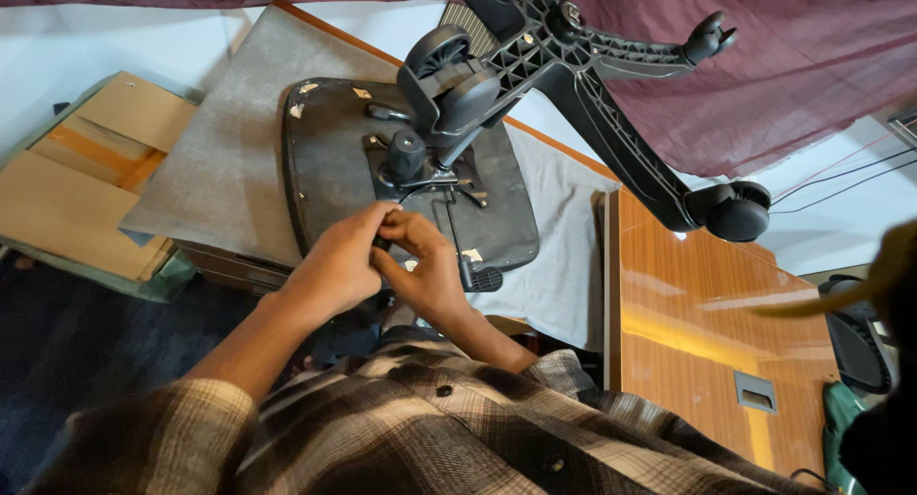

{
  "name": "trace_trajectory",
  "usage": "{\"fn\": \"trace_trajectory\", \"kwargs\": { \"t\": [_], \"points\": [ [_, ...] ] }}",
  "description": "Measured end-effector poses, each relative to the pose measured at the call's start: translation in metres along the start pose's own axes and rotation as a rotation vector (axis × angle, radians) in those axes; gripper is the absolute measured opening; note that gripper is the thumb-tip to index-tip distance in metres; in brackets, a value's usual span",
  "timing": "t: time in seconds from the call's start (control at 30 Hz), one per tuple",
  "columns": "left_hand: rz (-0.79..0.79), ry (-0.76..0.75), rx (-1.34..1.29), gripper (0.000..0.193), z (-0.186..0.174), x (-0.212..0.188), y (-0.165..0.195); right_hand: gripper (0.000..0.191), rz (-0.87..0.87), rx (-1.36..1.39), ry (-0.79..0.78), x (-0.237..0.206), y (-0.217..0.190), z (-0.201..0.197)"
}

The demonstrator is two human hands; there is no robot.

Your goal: The person works on an office chair turned upside down on a bed, using a hex key to loosen and tighten bolts on the chair's mechanism under the seat. They hold the mechanism plate by hand, turn the hex key repeatedly, and reposition the chair base as they work on the bolts.

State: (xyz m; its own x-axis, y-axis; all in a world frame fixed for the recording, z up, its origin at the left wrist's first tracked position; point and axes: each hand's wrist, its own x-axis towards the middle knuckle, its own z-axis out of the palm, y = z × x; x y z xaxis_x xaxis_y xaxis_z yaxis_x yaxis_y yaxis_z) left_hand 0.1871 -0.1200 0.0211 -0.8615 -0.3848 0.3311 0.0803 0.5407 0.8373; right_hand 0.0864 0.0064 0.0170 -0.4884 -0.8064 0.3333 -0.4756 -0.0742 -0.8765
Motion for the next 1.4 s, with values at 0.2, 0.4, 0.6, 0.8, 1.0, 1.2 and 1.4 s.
{"fn": "trace_trajectory", "kwargs": {
  "t": [0.2,0.4,0.6,0.8,1.0,1.2,1.4],
  "points": [
    [-0.144,0.093,0.067,0.051,0.013,-0.008,0.003,0.022,0.03,-0.075,0.083,0.004,0.014,0.009],
    [-0.228,-0.096,0.055,0.051,0.005,0.0,0.002,0.025,-0.005,-0.075,0.058,-0.001,0.007,0.007],
    [-0.21,-0.017,0.056,0.053,0.005,-0.002,0.007,0.029,0.014,-0.081,0.052,0.002,0.001,0.005],
    [-0.236,0.071,0.149,0.048,0.003,-0.003,0.004,0.024,0.166,-0.294,0.088,0.012,-0.011,0.009],
    [-0.217,0.03,0.004,0.08,0.0,0.001,-0.007,0.027,-0.032,-0.122,-0.004,0.009,-0.015,0.001],
    [-0.095,0.056,0.088,0.054,0.016,-0.001,-0.013,0.021,-0.034,-0.121,0.049,0.009,0.005,-0.001],
    [-0.264,0.061,0.203,0.049,0.014,-0.004,-0.003,0.023,0.011,-0.155,0.081,0.01,0.003,0.003]
  ]
}}
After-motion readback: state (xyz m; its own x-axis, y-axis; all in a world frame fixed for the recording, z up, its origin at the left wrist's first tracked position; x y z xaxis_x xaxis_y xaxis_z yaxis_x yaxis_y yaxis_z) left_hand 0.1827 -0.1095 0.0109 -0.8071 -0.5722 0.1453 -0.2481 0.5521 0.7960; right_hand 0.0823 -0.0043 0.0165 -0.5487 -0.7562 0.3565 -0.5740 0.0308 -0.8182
